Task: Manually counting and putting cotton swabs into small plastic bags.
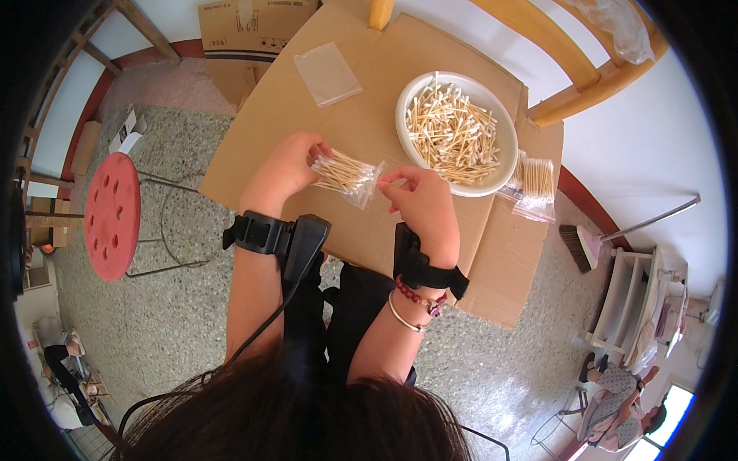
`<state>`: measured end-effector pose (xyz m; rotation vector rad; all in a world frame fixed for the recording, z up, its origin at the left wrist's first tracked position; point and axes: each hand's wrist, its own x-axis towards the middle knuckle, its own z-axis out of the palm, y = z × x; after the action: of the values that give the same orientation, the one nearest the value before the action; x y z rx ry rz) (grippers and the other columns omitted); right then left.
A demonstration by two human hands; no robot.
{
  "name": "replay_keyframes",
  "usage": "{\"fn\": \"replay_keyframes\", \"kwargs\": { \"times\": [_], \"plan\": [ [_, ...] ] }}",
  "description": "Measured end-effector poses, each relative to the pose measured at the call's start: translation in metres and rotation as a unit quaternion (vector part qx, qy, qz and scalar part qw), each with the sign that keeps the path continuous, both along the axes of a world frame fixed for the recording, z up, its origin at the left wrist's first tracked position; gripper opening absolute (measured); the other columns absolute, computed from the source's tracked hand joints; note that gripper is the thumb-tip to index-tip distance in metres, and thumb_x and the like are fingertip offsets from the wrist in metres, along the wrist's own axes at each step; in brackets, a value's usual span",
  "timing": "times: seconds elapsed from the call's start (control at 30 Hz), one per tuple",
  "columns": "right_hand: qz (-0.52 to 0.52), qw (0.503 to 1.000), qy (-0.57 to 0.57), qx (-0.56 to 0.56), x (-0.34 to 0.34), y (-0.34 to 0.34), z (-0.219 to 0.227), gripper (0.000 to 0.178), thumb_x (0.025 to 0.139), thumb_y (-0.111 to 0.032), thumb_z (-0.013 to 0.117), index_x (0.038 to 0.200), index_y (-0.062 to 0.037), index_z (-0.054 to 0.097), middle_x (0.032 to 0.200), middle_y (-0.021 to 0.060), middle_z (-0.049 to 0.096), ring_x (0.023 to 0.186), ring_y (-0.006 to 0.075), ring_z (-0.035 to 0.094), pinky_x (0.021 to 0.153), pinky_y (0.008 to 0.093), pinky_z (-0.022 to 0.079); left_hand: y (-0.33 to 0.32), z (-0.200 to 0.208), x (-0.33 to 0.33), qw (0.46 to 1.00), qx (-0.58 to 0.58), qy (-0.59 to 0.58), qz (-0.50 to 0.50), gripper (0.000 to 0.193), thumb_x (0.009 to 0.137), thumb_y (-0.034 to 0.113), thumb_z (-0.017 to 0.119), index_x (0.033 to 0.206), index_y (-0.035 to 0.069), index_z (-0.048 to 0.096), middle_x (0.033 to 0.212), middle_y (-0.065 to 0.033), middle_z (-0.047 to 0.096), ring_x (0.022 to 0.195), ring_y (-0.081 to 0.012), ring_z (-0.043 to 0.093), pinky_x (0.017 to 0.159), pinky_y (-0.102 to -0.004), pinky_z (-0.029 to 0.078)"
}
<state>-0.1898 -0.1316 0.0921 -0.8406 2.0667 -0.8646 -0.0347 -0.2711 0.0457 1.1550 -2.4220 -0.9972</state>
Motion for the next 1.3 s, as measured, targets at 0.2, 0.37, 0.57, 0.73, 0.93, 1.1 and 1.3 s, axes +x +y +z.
{"fn": "replay_keyframes", "kwargs": {
  "times": [0.2,0.37,0.57,0.73,0.93,1.1,1.3],
  "plan": [
    [0.001,1.000,0.002,0.006,0.003,-0.002,0.000,0.017,0.079,-0.017,0.068,0.085,-0.0013,0.069,0.055,0.0053,0.059,0.053,0.0099,0.059,0.048,0.0261,0.041,-0.001,-0.001,0.002,1.000,-0.005,0.001,-0.002,0.032,0.059,-0.002,0.075,0.089,0.004,0.063,0.084,-0.0110,0.061,0.081,-0.0259,0.060,0.073,-0.0349,0.050],
    [-0.010,1.000,0.016,-0.013,0.001,-0.003,-0.003,0.017,0.078,-0.017,0.068,0.084,-0.0007,0.069,0.056,0.0061,0.060,0.052,0.0115,0.058,0.048,0.0263,0.041,0.001,0.005,0.003,1.000,0.012,-0.006,0.001,0.035,0.058,-0.001,0.076,0.090,0.005,0.063,0.086,-0.0112,0.060,0.083,-0.0261,0.059,0.075,-0.0353,0.049],
    [-0.023,0.999,0.027,-0.033,0.004,-0.007,-0.008,0.019,0.079,-0.016,0.068,0.085,0.0020,0.069,0.057,0.0074,0.061,0.051,0.0117,0.058,0.049,0.0265,0.042,0.001,0.006,0.003,1.000,0.015,-0.016,-0.003,0.036,0.057,-0.001,0.077,0.089,0.005,0.063,0.088,-0.0109,0.060,0.085,-0.0263,0.059,0.076,-0.0356,0.048],
    [-0.019,1.000,0.013,-0.011,0.007,-0.010,-0.009,0.020,0.080,-0.016,0.066,0.089,0.0017,0.069,0.058,0.0080,0.062,0.052,0.0129,0.060,0.049,0.0267,0.043,0.001,0.002,0.004,1.000,-0.003,-0.002,0.002,0.035,0.057,-0.001,0.077,0.088,0.005,0.062,0.086,-0.0108,0.059,0.085,-0.0263,0.058,0.076,-0.0355,0.048],
    [-0.021,0.999,0.045,-0.019,0.012,-0.016,-0.014,0.016,0.081,-0.018,0.064,0.088,-0.0048,0.070,0.058,0.0060,0.062,0.055,0.0153,0.063,0.052,0.0285,0.046,0.007,0.013,0.000,1.000,0.021,0.000,0.001,0.033,0.058,0.003,0.079,0.086,0.004,0.062,0.083,-0.0107,0.058,0.083,-0.0263,0.058,0.074,-0.0357,0.048],
    [-0.012,0.999,0.039,-0.011,0.019,-0.028,-0.012,0.014,0.079,-0.019,0.065,0.086,-0.0077,0.069,0.059,0.0047,0.063,0.055,0.0149,0.063,0.056,0.0296,0.046,0.007,0.006,0.002,1.000,-0.002,0.017,-0.002,0.031,0.061,0.006,0.078,0.086,0.004,0.060,0.083,-0.0114,0.058,0.083,-0.0271,0.058,0.073,-0.0361,0.046],
    [-0.028,0.997,0.060,-0.036,0.011,-0.023,-0.024,0.015,0.076,-0.018,0.066,0.088,-0.0095,0.070,0.061,0.0039,0.063,0.057,0.0167,0.063,0.058,0.0307,0.047,0.006,0.008,0.000,1.000,0.007,0.004,-0.008,0.029,0.062,0.005,0.076,0.086,0.004,0.061,0.083,-0.0118,0.058,0.083,-0.0279,0.057,0.073,-0.0365,0.046]
  ]
}}
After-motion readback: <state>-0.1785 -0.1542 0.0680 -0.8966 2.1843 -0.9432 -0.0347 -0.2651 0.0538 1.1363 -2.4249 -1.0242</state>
